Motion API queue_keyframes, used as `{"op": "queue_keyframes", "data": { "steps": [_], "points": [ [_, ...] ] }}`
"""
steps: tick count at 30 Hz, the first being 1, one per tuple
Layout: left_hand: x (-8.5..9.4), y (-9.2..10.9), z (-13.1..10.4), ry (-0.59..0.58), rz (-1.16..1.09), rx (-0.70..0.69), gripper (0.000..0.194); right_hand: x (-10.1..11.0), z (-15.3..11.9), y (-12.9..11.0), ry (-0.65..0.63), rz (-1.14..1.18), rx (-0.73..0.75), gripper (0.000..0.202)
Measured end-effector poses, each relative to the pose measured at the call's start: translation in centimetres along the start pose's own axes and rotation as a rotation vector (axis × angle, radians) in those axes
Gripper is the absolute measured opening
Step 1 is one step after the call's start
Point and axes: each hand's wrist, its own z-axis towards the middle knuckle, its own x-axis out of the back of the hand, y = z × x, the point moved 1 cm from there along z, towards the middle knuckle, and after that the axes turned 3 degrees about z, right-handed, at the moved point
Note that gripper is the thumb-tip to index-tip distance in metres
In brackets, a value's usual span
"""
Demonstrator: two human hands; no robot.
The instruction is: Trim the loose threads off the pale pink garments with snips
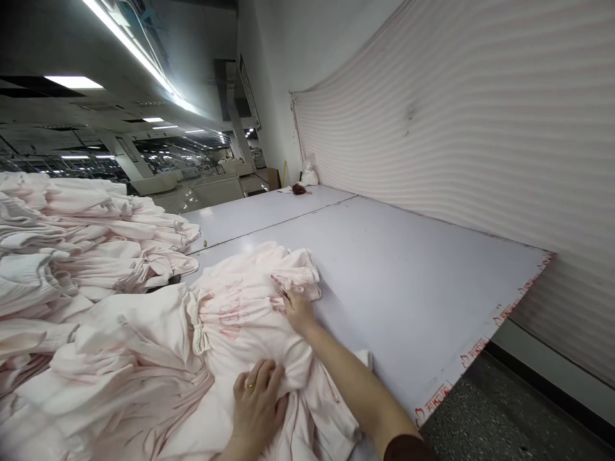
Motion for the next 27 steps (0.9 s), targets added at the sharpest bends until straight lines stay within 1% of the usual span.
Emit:
{"op": "queue_keyframes", "data": {
  "steps": [2, 3, 4, 5, 6, 7, 8, 10, 11, 12, 13, 14, 15, 17, 19, 20, 21, 22, 23, 24, 25, 27],
  "points": [
    [0.6, -2.5, -2.8, 0.009, -0.007, -0.035, 0.025, -2.4, -3.8, 0.2, 0.057, 0.039, -0.055, 0.037],
    [1.3, -4.1, -4.2, 0.021, -0.006, -0.089, 0.022, -3.7, -5.8, 0.0, 0.081, 0.059, -0.076, 0.039],
    [2.2, -5.6, -5.6, -0.024, 0.006, -0.181, 0.023, -4.9, -7.8, -0.4, 0.114, 0.101, -0.081, 0.039],
    [3.3, -6.8, -6.8, -0.049, 0.018, -0.209, 0.022, -5.8, -9.7, -0.9, 0.182, 0.218, -0.048, 0.036],
    [4.7, -7.8, -7.9, -0.059, 0.021, -0.244, 0.02, -6.5, -11.5, -1.5, 0.223, 0.322, -0.006, 0.034],
    [6.2, -8.3, -8.6, -0.085, 0.016, -0.25, 0.021, -6.9, -12.9, -2.1, 0.229, 0.401, 0.034, 0.033],
    [7.6, -8.4, -8.9, -0.117, 0.003, -0.21, 0.021, -6.9, -13.9, -2.7, 0.216, 0.455, 0.069, 0.032],
    [10.3, -7.8, -8.2, -0.229, -0.059, -0.117, 0.024, -6.0, -14.7, -3.5, 0.153, 0.486, 0.11, 0.031],
    [11.3, -7.2, -7.4, -0.302, -0.101, -0.088, 0.023, -5.2, -14.4, -3.8, 0.124, 0.482, 0.115, 0.03],
    [12.2, -6.5, -6.4, -0.374, -0.156, -0.09, 0.021, -4.3, -13.9, -3.9, 0.094, 0.474, 0.112, 0.03],
    [12.8, -5.9, -5.2, -0.397, -0.197, -0.058, 0.017, -3.4, -13.3, -4.0, 0.056, 0.468, 0.113, 0.029],
    [13.2, -5.3, -4.0, -0.402, -0.214, 0.004, 0.011, -2.5, -12.6, -4.1, 0.017, 0.465, 0.108, 0.028],
    [13.3, -4.7, -2.9, -0.38, -0.217, 0.067, 0.011, -1.8, -11.9, -4.2, -0.017, 0.462, 0.103, 0.027],
    [12.8, -3.5, -1.0, -0.243, -0.185, 0.181, 0.019, -0.7, -11.0, -4.5, -0.063, 0.453, 0.093, 0.026],
    [11.4, -2.3, 0.6, -0.077, -0.138, 0.214, 0.033, -0.3, -10.4, -4.5, -0.08, 0.44, 0.083, 0.026],
    [10.5, -1.9, 1.2, -0.031, -0.112, 0.208, 0.04, -0.3, -10.3, -4.5, -0.086, 0.433, 0.08, 0.025],
    [9.5, -1.5, 1.8, -0.003, -0.082, 0.205, 0.04, -0.3, -10.1, -4.3, -0.093, 0.425, 0.082, 0.025],
    [8.7, -1.2, 2.3, 0.005, -0.06, 0.207, 0.034, -0.2, -10.0, -4.1, -0.092, 0.409, 0.09, 0.024],
    [8.0, -1.0, 2.6, -0.008, -0.058, 0.213, 0.024, -0.2, -9.8, -3.8, -0.074, 0.377, 0.116, 0.022],
    [7.5, -1.0, 2.8, -0.025, -0.084, 0.226, 0.015, 0.0, -9.7, -3.6, -0.038, 0.329, 0.164, 0.02],
    [7.3, -1.1, 3.0, -0.048, -0.142, 0.246, 0.011, 0.2, -9.5, -3.3, 0.012, 0.268, 0.227, 0.019],
    [7.4, -1.5, 2.9, -0.085, -0.33, 0.333, 0.014, 1.0, -9.5, -3.0, 0.118, 0.145, 0.348, 0.025]
  ]
}}
